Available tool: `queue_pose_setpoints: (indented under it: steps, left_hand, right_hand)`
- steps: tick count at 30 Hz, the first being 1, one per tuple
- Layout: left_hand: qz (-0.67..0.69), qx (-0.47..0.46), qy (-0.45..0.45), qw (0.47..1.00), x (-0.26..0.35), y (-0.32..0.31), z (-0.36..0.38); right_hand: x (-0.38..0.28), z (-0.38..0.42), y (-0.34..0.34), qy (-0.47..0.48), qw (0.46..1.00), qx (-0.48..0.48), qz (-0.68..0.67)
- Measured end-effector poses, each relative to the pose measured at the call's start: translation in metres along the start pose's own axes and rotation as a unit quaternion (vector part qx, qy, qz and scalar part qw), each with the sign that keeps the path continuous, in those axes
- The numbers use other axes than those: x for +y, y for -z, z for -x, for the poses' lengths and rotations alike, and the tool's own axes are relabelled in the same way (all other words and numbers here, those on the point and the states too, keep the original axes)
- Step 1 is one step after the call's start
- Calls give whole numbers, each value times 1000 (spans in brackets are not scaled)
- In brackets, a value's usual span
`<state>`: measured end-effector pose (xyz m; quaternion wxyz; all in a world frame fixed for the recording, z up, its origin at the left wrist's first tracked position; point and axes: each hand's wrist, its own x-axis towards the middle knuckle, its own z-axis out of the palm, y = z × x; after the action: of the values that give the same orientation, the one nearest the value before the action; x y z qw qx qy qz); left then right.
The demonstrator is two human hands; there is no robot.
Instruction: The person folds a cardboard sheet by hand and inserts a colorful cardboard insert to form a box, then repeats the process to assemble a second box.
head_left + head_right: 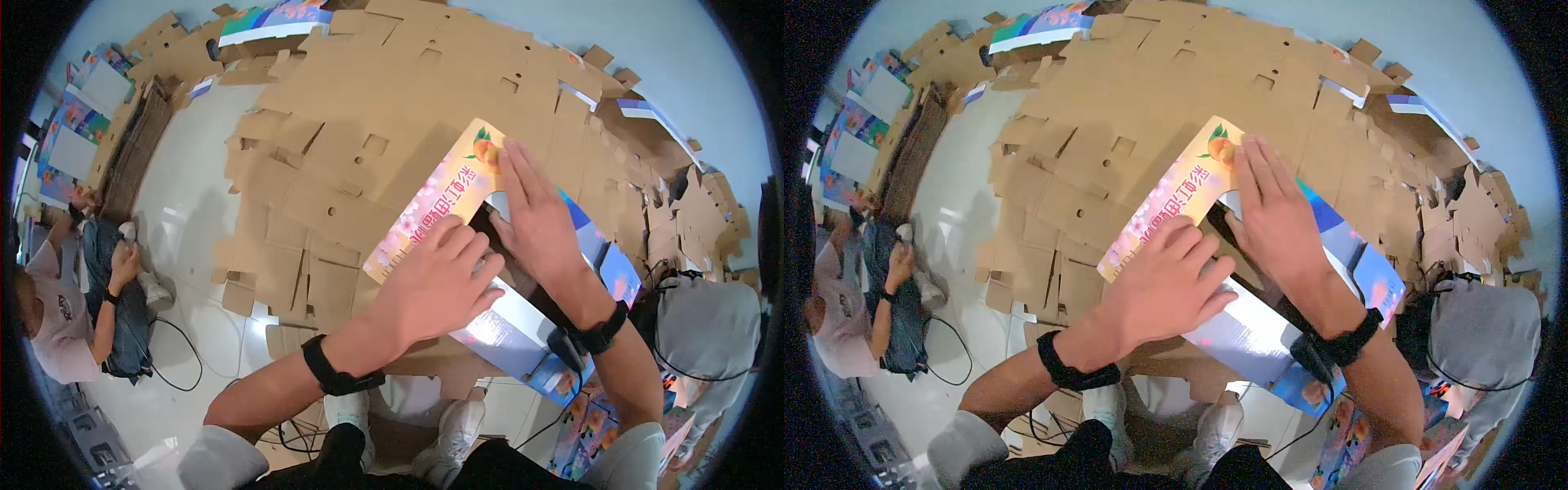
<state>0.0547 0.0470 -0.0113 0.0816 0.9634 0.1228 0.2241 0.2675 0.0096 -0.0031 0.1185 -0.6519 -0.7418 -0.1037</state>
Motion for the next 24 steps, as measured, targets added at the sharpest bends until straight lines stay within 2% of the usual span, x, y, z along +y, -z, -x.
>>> queue_pose_setpoints:
  steps: [4,10,13,14,15,16,17,18,19,20,21,22,24]
  left_hand:
    - [5,-33,-6,999,-3,0,-10]
    - [19,-40,0,999,-5,0,-17]
    - [75,-27,16,997,-7,3,-14]
    - [224,19,40,974,-14,4,-13]
    - [369,66,61,925,-29,8,-10]
    - [504,112,78,853,-40,13,-3]
    - [514,137,191,825,-50,20,9]
    - [512,152,257,806,-63,22,26]
    - [510,167,321,780,-76,25,43]
    - [499,182,338,777,-91,24,61]
    - [450,127,352,811,-99,31,74]
    - [406,66,357,838,-101,33,81]
    - [206,-32,287,935,-97,31,91]
  right_hand:
    - [10,-2,-11,11,1000,15,14]
    - [21,-14,-5,3,995,22,-94]
    - [17,-18,1,7,990,47,-133]
    - [12,-16,12,-24,988,5,-153]
    - [-1,-13,33,-55,983,-36,-171]
    - [-15,-5,47,-87,975,-77,-187]
    - [-33,19,53,-110,970,-23,-214]
    - [-45,43,59,-41,980,-19,-192]
    - [-72,62,63,-12,987,24,-161]
    - [-89,72,71,-41,985,-52,-160]
    - [-98,80,79,-75,977,-129,-155]
    - [-93,84,74,-65,977,-141,-146]
    - [-69,96,61,-56,976,-174,-120]
